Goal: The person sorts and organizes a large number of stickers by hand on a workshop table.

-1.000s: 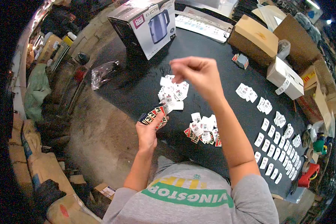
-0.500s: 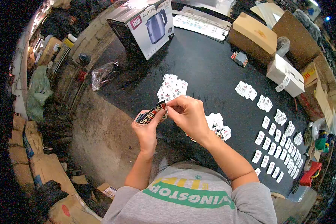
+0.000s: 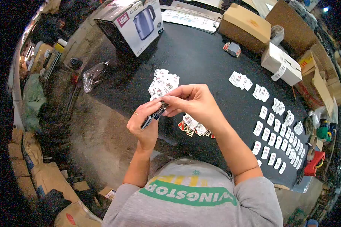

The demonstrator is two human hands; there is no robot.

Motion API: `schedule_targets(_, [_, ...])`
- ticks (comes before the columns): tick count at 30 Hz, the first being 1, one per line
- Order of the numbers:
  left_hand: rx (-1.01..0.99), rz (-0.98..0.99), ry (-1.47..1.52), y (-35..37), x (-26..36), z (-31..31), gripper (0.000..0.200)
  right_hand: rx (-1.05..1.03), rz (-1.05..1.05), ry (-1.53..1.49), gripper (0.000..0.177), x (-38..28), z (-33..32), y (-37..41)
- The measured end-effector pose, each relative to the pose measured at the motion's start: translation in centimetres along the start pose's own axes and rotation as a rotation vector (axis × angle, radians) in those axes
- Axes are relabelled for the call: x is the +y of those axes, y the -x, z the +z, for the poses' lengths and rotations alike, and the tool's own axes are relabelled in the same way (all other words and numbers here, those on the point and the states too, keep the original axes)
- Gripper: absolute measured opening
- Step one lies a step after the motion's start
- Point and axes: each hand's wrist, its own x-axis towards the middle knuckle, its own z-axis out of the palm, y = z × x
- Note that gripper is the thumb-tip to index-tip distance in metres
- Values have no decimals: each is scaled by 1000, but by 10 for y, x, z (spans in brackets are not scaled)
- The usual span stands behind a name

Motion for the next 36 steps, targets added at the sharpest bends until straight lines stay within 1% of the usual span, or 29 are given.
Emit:
schedule_targets(1, [-24,88,-38,-1,1,3,33,39,-6,21,16,-2,-3,3])
schedule_targets(2, [-29,86,-27,2,2,6,33,50,-4,22,16,-2,-8,7])
schedule_targets(4, [-66,-125,149,11,8,16,30,126,-32,130,16,-2,-22,13])
schedule_targets(5, [-101,-288,201,16,15,22,23,192,-74,170,15,-2,-29,14])
schedule_targets(6, [-171,-511,284,25,17,27,12,221,-164,212,14,5,-41,12])
schedule_targets(8, [-306,-754,348,40,18,34,10,346,-149,283,13,12,-60,10])
schedule_targets(10, [-401,-855,411,56,17,43,15,384,-120,310,13,21,-74,10])
schedule_targets(12, [-439,-838,400,67,18,51,19,410,-15,347,14,33,-89,8])
schedule_targets(13, [-460,-846,403,73,17,53,23,432,11,377,14,39,-94,7])
schedule_targets(14, [-488,-860,407,80,15,55,22,432,10,376,14,50,-102,4])
schedule_targets(16, [-524,-969,439,82,20,53,24,416,44,376,14,67,-117,-5])
schedule_targets(17, [-521,-964,435,83,20,51,24,432,66,370,14,70,-118,-9])
schedule_targets(19, [-482,-821,333,83,18,45,24,436,83,412,14,77,-119,-17])
schedule_targets(20, [-470,-819,324,82,18,39,24,450,108,459,13,79,-121,-22])
schedule_targets(21, [-464,-824,261,78,20,31,24,451,150,532,19,80,-123,-26])
schedule_targets(22, [-459,-828,199,76,20,25,24,442,144,533,19,81,-122,-34])
schedule_targets(24, [-452,-800,148,74,14,16,22,547,-343,1148,29,83,-118,-49])
schedule_targets(25, [-400,-928,287,73,13,14,20,561,-279,1082,34,74,-109,-61])
schedule_targets(26, [-347,-1054,429,72,10,12,19,559,-282,1082,34,73,-105,-78])
schedule_targets(27, [-389,-1108,510,69,7,9,19,512,-242,998,31,74,-104,-97])
schedule_targets(28, [-387,-1105,511,69,5,11,19,465,-205,915,29,76,-103,-118])
schedule_targets(30, [-132,-1401,875,67,2,17,27,483,-138,788,27,84,-104,-164])
schedule_targets(31, [-134,-1432,979,65,-1,14,31,526,-120,801,27,90,-106,-187])
schedule_targets(32, [-129,-1428,978,63,-2,13,31,567,-101,812,27,92,-105,-205])
schedule_targets(33, [-108,-1471,1069,61,-3,10,31,562,-105,811,27,88,-99,-217])
schedule_targets(34, [-84,-1514,1160,60,-4,8,31,610,-52,852,28,86,-94,-227])
schedule_targets(35, [-93,-1523,1167,61,-5,5,33,657,0,894,28,85,-89,-234])
schedule_targets(36, [-88,-1521,1166,60,-7,4,33,652,-2,894,28,85,-86,-238])
